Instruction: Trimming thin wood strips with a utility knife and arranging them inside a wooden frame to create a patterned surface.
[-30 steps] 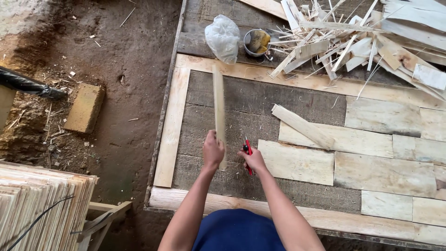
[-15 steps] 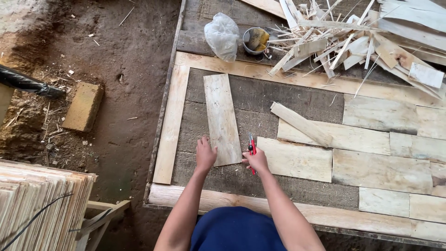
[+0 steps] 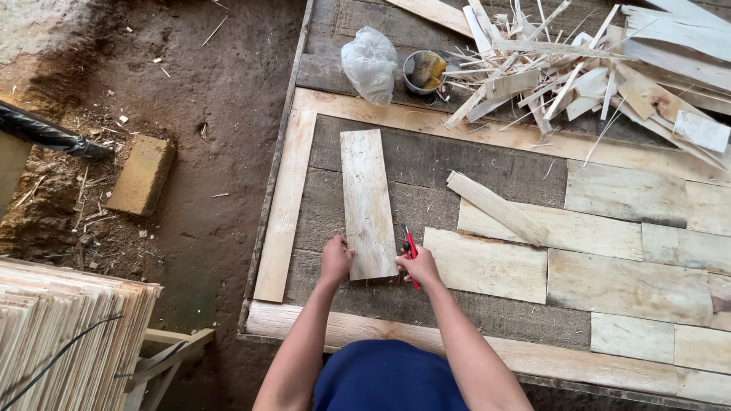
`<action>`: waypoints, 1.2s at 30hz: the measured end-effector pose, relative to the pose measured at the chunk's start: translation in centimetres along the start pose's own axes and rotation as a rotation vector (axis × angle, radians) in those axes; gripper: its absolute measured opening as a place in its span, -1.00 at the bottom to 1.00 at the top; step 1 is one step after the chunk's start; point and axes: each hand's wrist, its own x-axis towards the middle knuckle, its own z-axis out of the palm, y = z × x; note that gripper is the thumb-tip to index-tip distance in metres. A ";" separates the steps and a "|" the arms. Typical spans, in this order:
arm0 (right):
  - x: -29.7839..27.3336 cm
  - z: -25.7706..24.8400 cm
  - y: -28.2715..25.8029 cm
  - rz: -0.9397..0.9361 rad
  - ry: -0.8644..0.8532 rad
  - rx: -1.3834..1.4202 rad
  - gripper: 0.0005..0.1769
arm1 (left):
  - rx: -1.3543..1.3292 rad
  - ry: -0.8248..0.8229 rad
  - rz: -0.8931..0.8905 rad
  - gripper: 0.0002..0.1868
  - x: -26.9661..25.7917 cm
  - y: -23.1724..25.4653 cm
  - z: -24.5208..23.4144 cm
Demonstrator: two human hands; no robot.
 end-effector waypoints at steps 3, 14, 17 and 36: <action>0.6 0.3 1.0 -0.002 -0.016 -0.028 -0.54 | -0.016 0.034 0.020 -0.67 -0.8 0.5 -0.8; 0.3 0.3 1.9 0.001 -0.056 -0.002 -0.55 | 0.032 -0.059 -0.052 -0.76 -1.3 -0.3 -2.3; 0.4 0.2 1.7 0.008 -0.043 -0.004 -0.57 | 0.021 -0.069 -0.057 -0.75 -1.8 0.5 -3.1; 0.1 0.6 0.4 -0.033 -0.026 0.134 -0.60 | 0.033 0.203 0.191 -0.83 -6.8 9.0 -4.8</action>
